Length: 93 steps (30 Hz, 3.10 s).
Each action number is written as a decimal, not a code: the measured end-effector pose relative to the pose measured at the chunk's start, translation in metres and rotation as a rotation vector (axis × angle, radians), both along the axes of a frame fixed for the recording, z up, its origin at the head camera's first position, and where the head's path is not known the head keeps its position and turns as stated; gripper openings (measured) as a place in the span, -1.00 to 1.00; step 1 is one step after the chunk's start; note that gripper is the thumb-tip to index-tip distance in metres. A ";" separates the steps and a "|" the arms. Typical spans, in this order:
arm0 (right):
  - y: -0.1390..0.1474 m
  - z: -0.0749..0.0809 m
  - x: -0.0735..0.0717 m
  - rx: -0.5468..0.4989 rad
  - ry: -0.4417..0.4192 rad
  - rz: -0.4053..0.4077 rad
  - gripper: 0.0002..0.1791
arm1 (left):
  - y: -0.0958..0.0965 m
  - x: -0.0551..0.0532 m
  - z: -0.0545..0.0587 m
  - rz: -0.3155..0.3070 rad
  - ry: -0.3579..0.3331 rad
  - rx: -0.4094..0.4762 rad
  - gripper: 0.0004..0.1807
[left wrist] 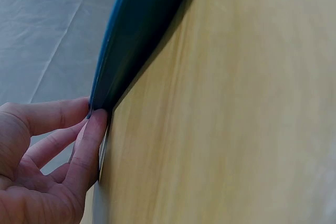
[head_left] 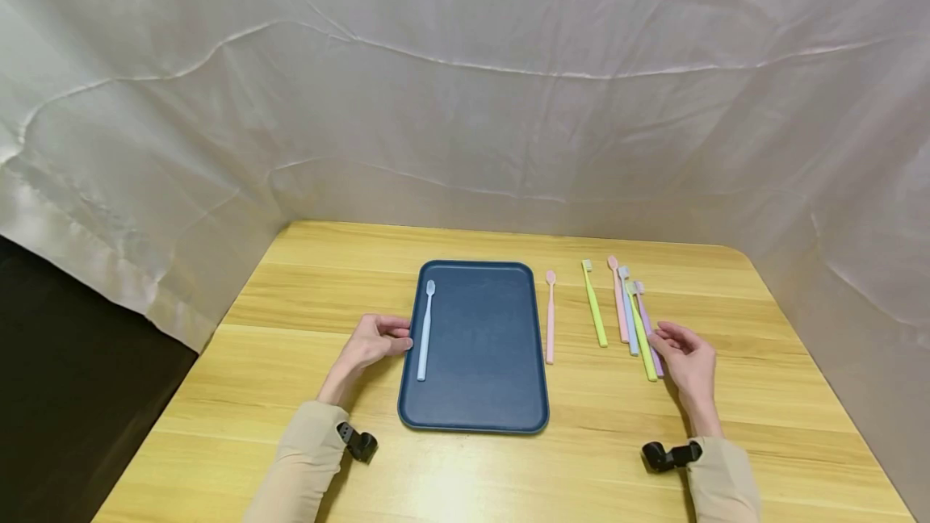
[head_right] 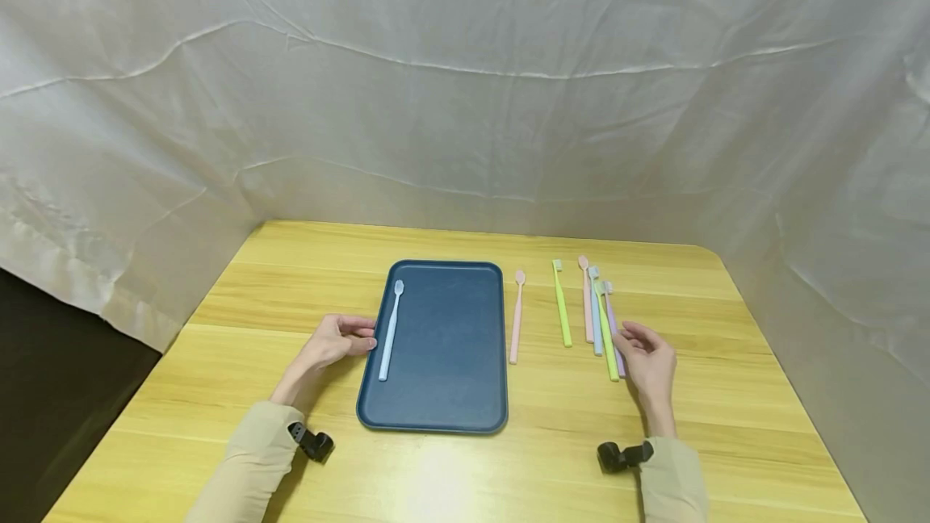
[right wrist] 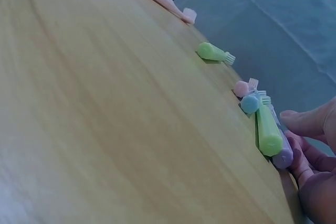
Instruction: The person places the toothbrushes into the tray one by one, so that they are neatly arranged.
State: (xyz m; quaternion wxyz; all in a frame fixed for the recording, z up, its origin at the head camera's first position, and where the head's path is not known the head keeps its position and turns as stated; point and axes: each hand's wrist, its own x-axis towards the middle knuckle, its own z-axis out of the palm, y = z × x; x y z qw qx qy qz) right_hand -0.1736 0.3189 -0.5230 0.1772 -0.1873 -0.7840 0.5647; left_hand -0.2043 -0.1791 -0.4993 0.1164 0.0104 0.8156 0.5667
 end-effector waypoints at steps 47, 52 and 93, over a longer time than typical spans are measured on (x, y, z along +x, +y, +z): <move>0.016 0.009 0.003 0.099 -0.178 0.142 -0.50 | 0.009 0.020 0.040 -0.016 0.006 0.013 -0.56; 0.016 0.009 0.001 0.116 -0.175 0.140 -0.55 | 0.009 0.020 0.038 -0.020 0.019 0.006 -0.56; 0.027 0.024 0.011 -0.515 -0.140 0.355 -0.75 | 0.004 0.007 0.015 -0.017 -0.010 0.024 -0.55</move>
